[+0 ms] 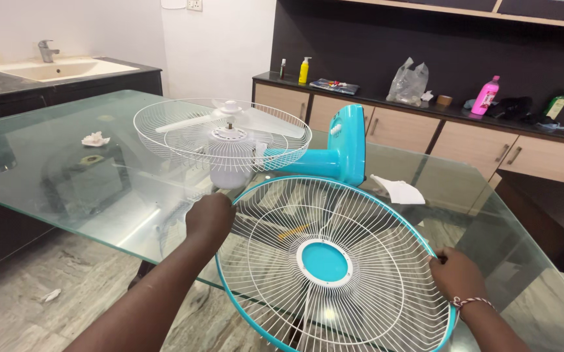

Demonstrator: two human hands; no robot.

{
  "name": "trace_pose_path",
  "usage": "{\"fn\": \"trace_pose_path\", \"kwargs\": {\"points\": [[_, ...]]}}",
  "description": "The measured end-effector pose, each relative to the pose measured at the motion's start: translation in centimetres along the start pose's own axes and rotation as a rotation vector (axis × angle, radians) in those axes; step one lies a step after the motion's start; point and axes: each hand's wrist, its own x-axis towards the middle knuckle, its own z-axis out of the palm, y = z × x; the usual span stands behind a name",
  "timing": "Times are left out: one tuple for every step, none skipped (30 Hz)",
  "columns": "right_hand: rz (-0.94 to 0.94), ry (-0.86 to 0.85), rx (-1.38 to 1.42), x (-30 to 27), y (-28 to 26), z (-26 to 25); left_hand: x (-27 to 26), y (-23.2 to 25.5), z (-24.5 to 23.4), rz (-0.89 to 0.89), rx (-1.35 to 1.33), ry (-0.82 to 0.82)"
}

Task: The person assembles a table fan on a glass table. They attach the front grill to the fan body, then place the rear grill over it. Finally, they use a screwdriver to tighten a screw on the rear grill to secure it.

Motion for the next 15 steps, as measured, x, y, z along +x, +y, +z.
{"fn": "trace_pose_path", "kwargs": {"points": [[-0.016,0.013,0.005,-0.1,-0.1,0.0,-0.1,0.0,0.1,0.005,0.001,-0.002],[-0.031,0.026,0.009,-0.1,-0.2,-0.1,-0.1,-0.1,0.0,0.011,0.002,0.0],[-0.046,0.04,0.012,-0.2,-0.2,-0.3,-0.2,-0.1,0.1,0.018,0.001,0.002],[-0.048,0.04,0.004,-0.4,-0.3,-0.5,-0.2,-0.1,0.1,0.025,0.0,0.004],[-0.05,0.038,-0.003,-0.8,-0.5,-0.7,-0.2,-0.2,0.2,0.027,-0.005,0.008],[-0.052,0.037,-0.011,-1.1,-0.7,-0.9,-0.2,-0.2,0.2,0.029,-0.01,0.011],[-0.028,0.018,0.015,-1.4,-0.9,-1.1,-0.2,-0.3,0.2,0.03,-0.014,0.015],[-0.004,0.0,0.04,-1.7,-1.0,-1.3,-0.1,-0.3,0.3,0.033,-0.01,0.018],[0.02,-0.018,0.064,-1.9,-1.0,-1.5,0.0,-0.3,0.4,0.036,-0.007,0.02],[0.023,0.002,0.086,-1.9,-1.1,-1.7,0.0,-0.3,0.6,0.039,-0.004,0.022],[0.026,0.019,0.107,-1.9,-1.1,-1.7,0.1,-0.4,0.6,0.044,0.004,0.026],[0.03,0.037,0.129,-1.9,-1.2,-1.7,0.3,-0.4,0.6,0.05,0.013,0.029],[0.041,0.015,0.18,-1.6,-1.0,-1.9,0.4,-0.4,0.7,0.057,0.021,0.033],[0.052,-0.007,0.232,-1.3,-0.8,-2.2,0.5,-0.3,0.7,0.051,0.028,0.032],[0.064,-0.027,0.283,-1.1,-0.7,-2.5,0.6,-0.2,0.7,0.046,0.034,0.031]]}}
